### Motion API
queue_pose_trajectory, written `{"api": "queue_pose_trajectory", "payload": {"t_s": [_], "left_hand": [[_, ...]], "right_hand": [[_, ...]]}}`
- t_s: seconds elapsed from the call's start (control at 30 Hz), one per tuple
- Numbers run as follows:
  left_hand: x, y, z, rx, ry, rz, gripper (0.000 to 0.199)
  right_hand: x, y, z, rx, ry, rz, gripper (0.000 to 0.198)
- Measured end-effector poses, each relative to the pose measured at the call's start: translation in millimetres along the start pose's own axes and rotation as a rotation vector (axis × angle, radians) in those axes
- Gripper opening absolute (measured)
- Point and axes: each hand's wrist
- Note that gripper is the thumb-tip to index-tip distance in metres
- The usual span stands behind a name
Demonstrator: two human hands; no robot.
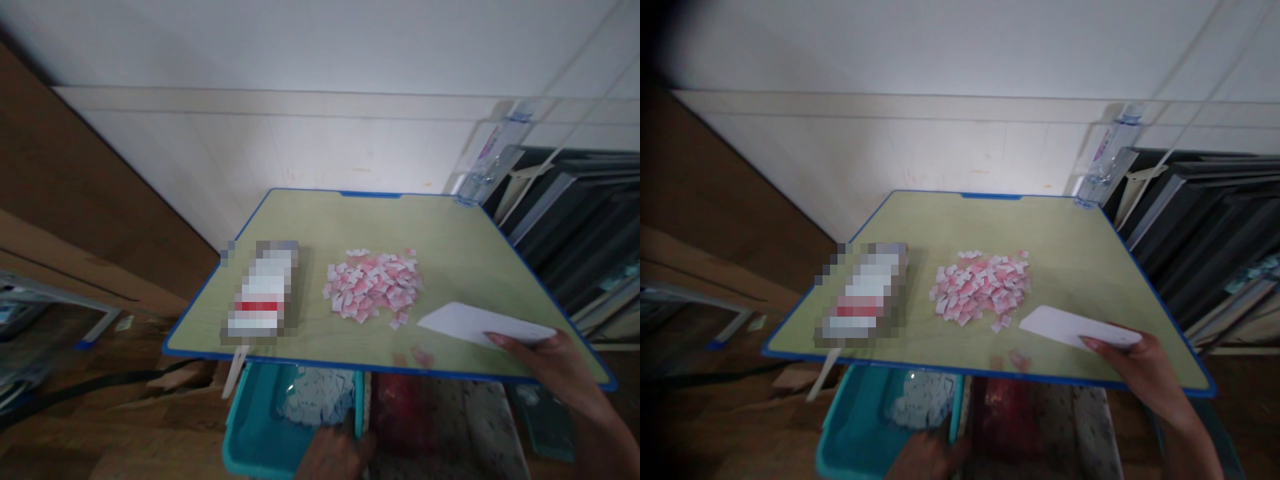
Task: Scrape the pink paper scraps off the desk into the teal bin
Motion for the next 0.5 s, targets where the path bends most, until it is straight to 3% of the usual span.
{"api": "queue_pose_trajectory", "payload": {"t_s": [0.3,0.5], "left_hand": [[5,2,-1,0.006,-0.029,-0.04,0.032],[11,3,-2,0.009,-0.076,-0.026,0.034]], "right_hand": [[34,35,13,0.019,0.209,0.074,0.028],[33,37,10,0.004,0.308,0.104,0.028]]}}
Point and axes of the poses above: each hand's wrist, its own z-axis towards the middle knuckle, its own x-axis out of the palm, y = z × x, and after that the axes turned 10 degrees about -x, right-handed
